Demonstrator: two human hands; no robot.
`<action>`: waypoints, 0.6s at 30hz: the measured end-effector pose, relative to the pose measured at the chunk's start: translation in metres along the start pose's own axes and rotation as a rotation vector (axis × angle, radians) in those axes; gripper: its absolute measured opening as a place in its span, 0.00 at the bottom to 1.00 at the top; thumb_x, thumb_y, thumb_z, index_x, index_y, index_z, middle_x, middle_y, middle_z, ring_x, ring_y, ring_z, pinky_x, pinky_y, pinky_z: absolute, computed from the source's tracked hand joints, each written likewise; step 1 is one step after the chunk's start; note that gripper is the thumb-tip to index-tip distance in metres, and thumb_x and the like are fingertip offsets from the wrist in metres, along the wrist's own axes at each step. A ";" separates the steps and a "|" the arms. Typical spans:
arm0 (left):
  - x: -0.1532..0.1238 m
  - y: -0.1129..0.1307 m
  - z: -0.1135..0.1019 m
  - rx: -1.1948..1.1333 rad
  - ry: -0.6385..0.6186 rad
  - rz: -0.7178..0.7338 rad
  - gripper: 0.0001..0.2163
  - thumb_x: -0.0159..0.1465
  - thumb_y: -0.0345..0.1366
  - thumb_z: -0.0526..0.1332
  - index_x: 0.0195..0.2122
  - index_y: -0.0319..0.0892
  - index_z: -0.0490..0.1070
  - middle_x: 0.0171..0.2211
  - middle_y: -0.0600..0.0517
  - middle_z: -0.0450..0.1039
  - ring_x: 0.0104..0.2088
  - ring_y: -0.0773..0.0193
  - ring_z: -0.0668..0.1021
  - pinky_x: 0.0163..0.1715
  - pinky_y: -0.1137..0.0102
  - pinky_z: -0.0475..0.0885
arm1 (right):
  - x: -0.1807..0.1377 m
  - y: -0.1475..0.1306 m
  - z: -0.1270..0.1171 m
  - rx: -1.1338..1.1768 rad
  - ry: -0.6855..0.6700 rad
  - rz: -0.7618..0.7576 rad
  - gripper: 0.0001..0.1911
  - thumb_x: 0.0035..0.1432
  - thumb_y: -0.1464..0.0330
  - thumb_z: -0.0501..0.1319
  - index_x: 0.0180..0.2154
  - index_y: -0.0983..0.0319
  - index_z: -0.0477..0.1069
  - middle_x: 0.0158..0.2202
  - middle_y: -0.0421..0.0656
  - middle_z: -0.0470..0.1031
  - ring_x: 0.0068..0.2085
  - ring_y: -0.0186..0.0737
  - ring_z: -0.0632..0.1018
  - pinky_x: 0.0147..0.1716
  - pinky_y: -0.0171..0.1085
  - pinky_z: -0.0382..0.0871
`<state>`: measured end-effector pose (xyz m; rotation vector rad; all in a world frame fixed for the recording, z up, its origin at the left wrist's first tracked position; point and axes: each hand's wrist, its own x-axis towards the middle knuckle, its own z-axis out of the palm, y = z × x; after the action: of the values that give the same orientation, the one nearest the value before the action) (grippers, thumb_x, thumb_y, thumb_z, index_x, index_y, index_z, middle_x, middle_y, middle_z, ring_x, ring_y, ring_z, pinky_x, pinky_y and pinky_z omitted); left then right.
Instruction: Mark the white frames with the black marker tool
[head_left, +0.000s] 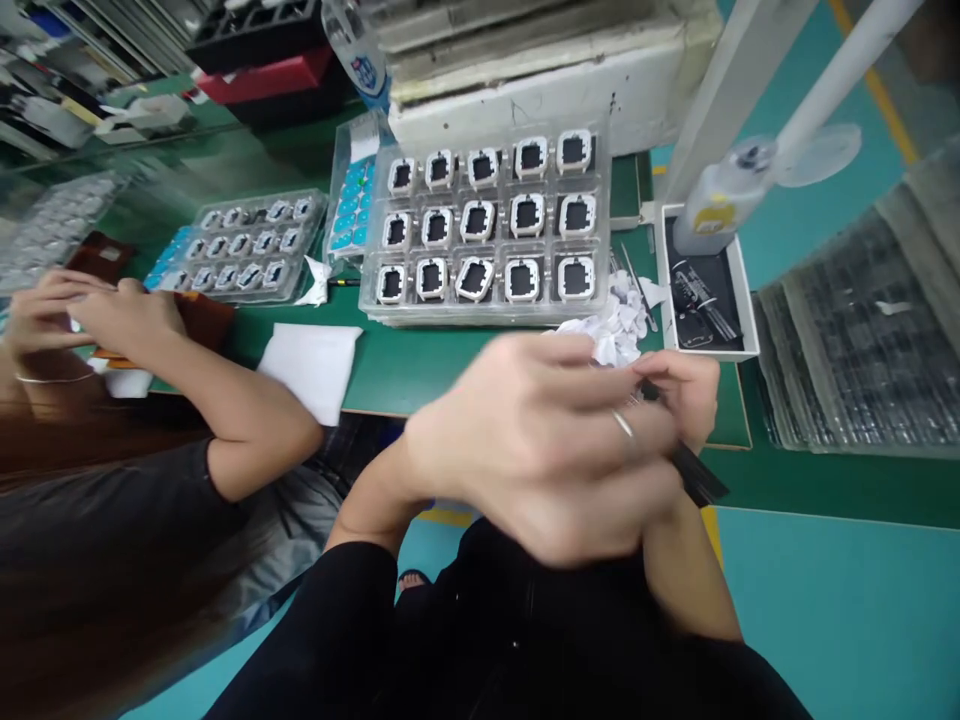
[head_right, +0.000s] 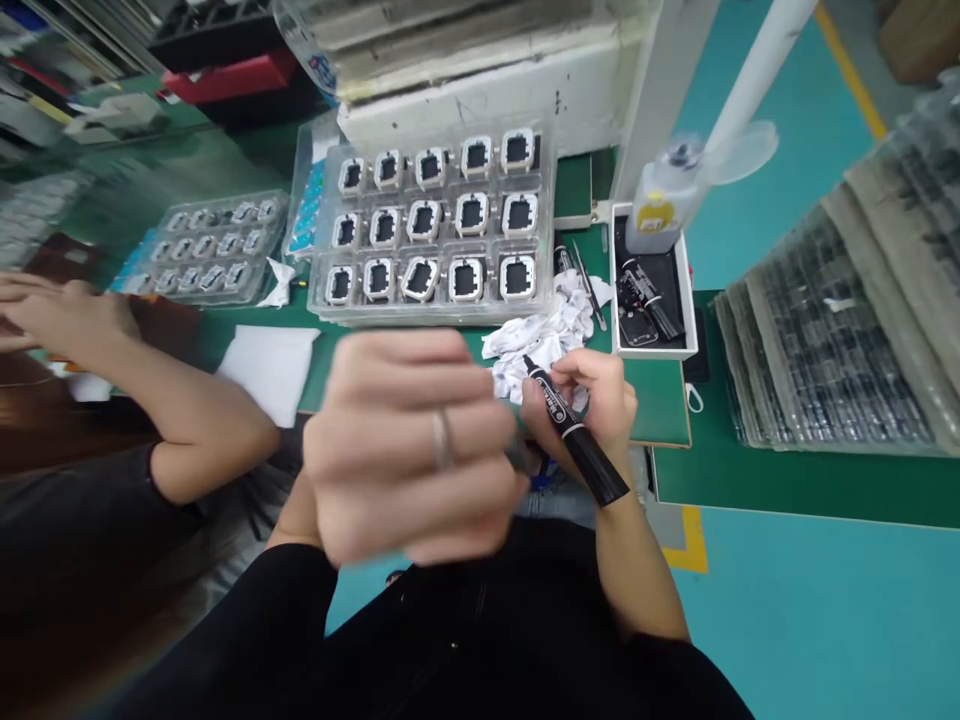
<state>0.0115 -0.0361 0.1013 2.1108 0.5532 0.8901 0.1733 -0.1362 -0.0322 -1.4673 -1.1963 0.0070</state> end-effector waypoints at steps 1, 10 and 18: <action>0.018 -0.013 -0.010 0.113 -0.118 0.155 0.18 0.64 0.55 0.71 0.26 0.52 0.71 0.26 0.48 0.68 0.31 0.53 0.79 0.37 0.54 0.80 | 0.001 -0.001 0.001 0.003 0.030 -0.021 0.15 0.69 0.62 0.70 0.51 0.54 0.69 0.35 0.38 0.76 0.31 0.40 0.79 0.31 0.40 0.76; 0.177 -0.115 -0.035 0.515 -0.019 0.195 0.10 0.68 0.35 0.68 0.49 0.43 0.81 0.49 0.40 0.77 0.57 0.41 0.76 0.63 0.51 0.67 | 0.011 -0.012 0.001 -0.056 0.092 -0.113 0.13 0.67 0.68 0.71 0.47 0.58 0.69 0.34 0.37 0.75 0.30 0.36 0.80 0.29 0.34 0.75; 0.230 -0.162 -0.025 0.563 -0.019 -0.106 0.14 0.54 0.32 0.78 0.37 0.39 0.75 0.34 0.42 0.72 0.47 0.40 0.77 0.56 0.46 0.71 | 0.009 -0.009 0.002 -0.059 0.102 -0.092 0.12 0.68 0.67 0.70 0.47 0.58 0.69 0.33 0.37 0.75 0.29 0.35 0.79 0.28 0.34 0.74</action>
<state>0.1308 0.2196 0.0802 2.5524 0.9859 0.7055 0.1705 -0.1311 -0.0210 -1.4453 -1.1879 -0.1660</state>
